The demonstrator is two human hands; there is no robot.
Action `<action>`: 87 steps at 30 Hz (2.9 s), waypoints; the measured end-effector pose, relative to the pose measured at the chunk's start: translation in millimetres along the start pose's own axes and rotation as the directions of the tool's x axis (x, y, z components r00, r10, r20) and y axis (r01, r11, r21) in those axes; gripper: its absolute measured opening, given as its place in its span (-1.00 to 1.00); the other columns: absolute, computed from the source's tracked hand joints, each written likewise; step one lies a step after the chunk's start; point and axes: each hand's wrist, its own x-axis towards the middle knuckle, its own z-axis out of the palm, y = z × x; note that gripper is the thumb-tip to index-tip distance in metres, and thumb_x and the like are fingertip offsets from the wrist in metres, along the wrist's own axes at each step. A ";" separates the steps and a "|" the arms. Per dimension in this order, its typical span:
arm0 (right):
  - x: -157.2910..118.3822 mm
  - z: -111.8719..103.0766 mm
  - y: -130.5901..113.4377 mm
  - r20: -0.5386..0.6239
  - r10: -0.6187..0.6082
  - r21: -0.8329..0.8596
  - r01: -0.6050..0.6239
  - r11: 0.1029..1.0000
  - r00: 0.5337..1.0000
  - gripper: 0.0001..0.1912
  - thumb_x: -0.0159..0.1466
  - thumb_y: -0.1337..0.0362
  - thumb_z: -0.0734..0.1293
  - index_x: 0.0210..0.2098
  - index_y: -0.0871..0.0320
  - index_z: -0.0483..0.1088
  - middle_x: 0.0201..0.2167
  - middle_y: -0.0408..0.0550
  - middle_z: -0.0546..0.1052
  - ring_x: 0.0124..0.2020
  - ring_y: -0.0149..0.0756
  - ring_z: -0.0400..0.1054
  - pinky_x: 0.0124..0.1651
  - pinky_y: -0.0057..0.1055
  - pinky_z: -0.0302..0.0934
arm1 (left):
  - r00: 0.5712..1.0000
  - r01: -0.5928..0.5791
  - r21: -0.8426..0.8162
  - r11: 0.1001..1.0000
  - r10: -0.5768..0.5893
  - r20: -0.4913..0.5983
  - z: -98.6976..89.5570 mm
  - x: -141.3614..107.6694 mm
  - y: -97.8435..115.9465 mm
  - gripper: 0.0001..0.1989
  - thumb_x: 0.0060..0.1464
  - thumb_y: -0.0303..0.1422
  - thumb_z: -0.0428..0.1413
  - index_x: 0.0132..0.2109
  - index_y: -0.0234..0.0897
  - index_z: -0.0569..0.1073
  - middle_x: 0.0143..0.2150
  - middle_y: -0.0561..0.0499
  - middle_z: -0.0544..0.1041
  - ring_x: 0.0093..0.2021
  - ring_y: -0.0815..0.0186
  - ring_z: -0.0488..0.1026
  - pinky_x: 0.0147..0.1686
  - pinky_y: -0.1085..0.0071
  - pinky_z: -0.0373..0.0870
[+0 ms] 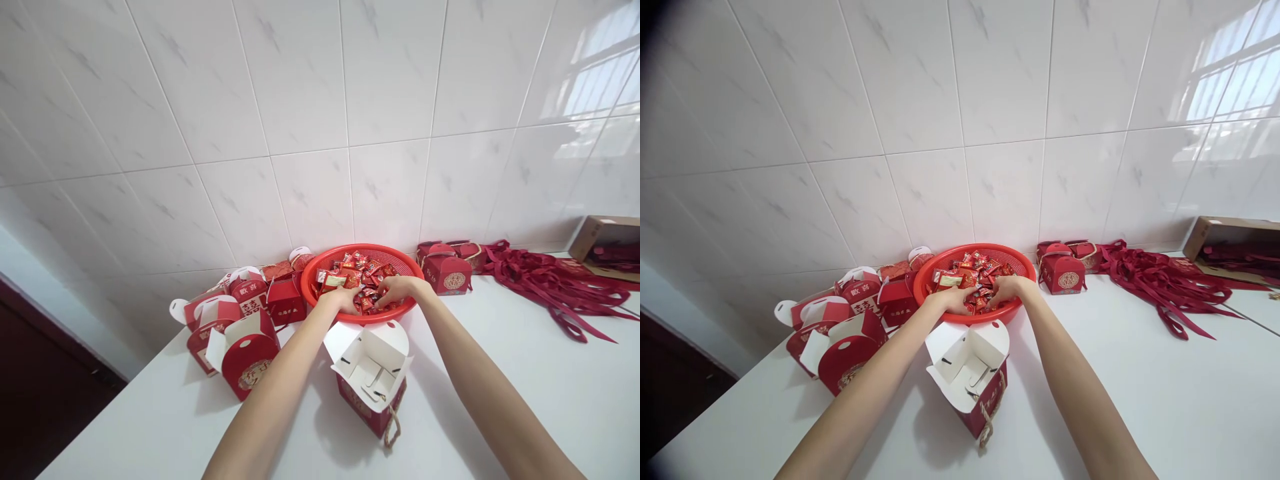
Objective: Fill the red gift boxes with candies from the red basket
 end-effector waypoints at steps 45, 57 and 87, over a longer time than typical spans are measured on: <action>-1.2 20.1 15.2 -0.392 -0.055 0.729 0.346 0.591 0.918 -0.54 0.10 0.31 0.50 -0.04 0.17 0.35 -0.38 -0.10 0.51 -0.39 -0.28 0.45 -0.41 -0.42 0.35 | 0.799 -0.520 -0.466 0.716 0.216 -0.560 7.5 0.3 -4.2 -0.61 -0.29 -0.41 0.36 -0.21 -0.26 0.51 -0.11 0.00 0.56 -0.01 0.14 0.46 0.02 0.29 0.35; 5.1 20.4 22.0 -0.408 -0.159 0.721 0.424 0.548 0.899 -0.79 0.09 0.30 0.50 -0.32 0.16 0.43 -0.52 -0.15 0.53 -0.47 -0.33 0.45 -0.43 -0.44 0.36 | 0.809 -0.545 -0.524 0.654 0.246 -0.534 11.2 10.8 -9.0 -0.76 -0.22 -0.25 0.33 -0.44 -0.27 0.47 -0.43 0.10 0.49 -0.37 0.33 0.39 -0.27 0.36 0.31; -4.9 17.2 18.7 -0.457 -0.302 0.620 0.543 0.566 0.837 -0.63 0.04 0.01 0.50 -0.37 0.17 0.44 -0.49 -0.15 0.50 -0.45 -0.36 0.37 -0.43 -0.45 0.19 | 0.751 -0.596 -0.433 0.676 0.280 -0.598 10.6 12.7 -12.9 -0.79 0.11 -0.25 0.13 -0.35 -0.30 0.56 -0.37 -0.01 0.58 -0.31 0.24 0.49 -0.23 0.36 0.38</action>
